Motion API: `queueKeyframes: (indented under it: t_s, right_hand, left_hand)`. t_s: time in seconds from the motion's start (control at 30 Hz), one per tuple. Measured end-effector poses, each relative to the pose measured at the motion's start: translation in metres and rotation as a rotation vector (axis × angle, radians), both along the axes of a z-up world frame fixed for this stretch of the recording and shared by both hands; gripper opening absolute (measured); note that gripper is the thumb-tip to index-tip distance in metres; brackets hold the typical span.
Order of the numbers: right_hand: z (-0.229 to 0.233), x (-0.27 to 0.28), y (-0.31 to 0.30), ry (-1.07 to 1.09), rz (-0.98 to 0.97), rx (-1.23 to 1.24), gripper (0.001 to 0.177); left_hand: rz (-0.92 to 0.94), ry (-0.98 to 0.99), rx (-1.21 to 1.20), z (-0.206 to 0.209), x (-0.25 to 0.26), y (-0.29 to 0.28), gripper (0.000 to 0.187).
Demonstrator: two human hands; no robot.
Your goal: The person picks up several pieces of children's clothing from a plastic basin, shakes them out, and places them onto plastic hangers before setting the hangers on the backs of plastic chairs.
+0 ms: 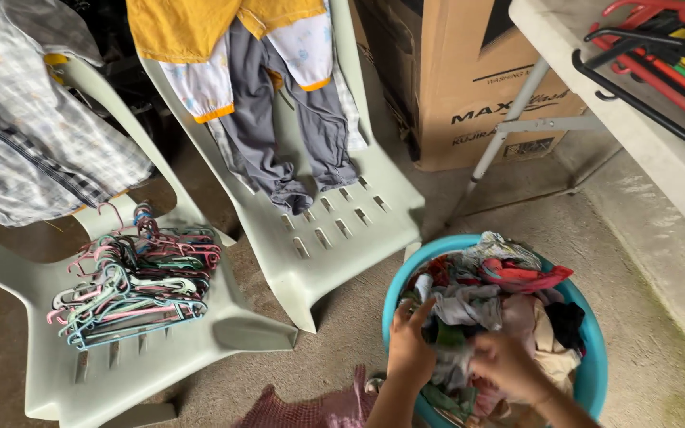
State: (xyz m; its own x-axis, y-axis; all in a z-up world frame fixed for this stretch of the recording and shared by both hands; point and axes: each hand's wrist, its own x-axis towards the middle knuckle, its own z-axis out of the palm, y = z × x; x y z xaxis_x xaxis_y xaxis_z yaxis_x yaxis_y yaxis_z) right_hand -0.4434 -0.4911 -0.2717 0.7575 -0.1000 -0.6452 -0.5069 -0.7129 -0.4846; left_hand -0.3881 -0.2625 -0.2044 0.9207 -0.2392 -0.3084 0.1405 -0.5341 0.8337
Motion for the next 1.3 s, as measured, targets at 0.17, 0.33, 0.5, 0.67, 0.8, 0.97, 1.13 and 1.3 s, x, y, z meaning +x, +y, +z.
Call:
queueKeyframes:
  t_s: [0.17,0.33,0.5,0.67,0.8,0.97,1.13,1.3]
  right_hand:
    - [0.041,0.037,-0.035,0.04,-0.212,0.692,0.03]
    - [-0.008,0.044,-0.038,-0.074,0.114,0.273,0.034]
    - [-0.057,0.027,-0.028,-0.342,0.264,-0.261,0.049]
    - [-0.063,0.008,-0.021,-0.525,0.365,-0.687,0.047]
    - [-0.041,0.029,-0.046,-0.182,0.175,-0.443,0.043]
    - [0.055,0.026,-0.088,-0.287,-0.3,0.346,0.055]
    - [0.15,0.023,-0.069,-0.465,-0.395,0.796,0.046]
    - [0.184,0.049,-0.038,-0.526,-0.698,1.033,0.038]
  left_hand:
    - [-0.13,0.139,-0.004,0.011,-0.01,0.011,0.082]
    - [-0.253,0.057,0.078,-0.016,-0.013,0.013,0.045]
    - [-0.376,0.238,0.156,-0.035,-0.017,0.009,0.032]
    - [-0.58,0.043,0.271,-0.045,-0.023,0.005,0.014]
    - [-0.48,0.05,0.204,-0.044,-0.025,0.01,0.028]
    - [-0.308,0.207,0.058,-0.005,-0.012,0.007,0.059]
    - [-0.239,0.088,-0.079,0.037,-0.002,-0.009,0.094]
    - [-0.093,0.142,-0.83,0.063,0.008,-0.025,0.051]
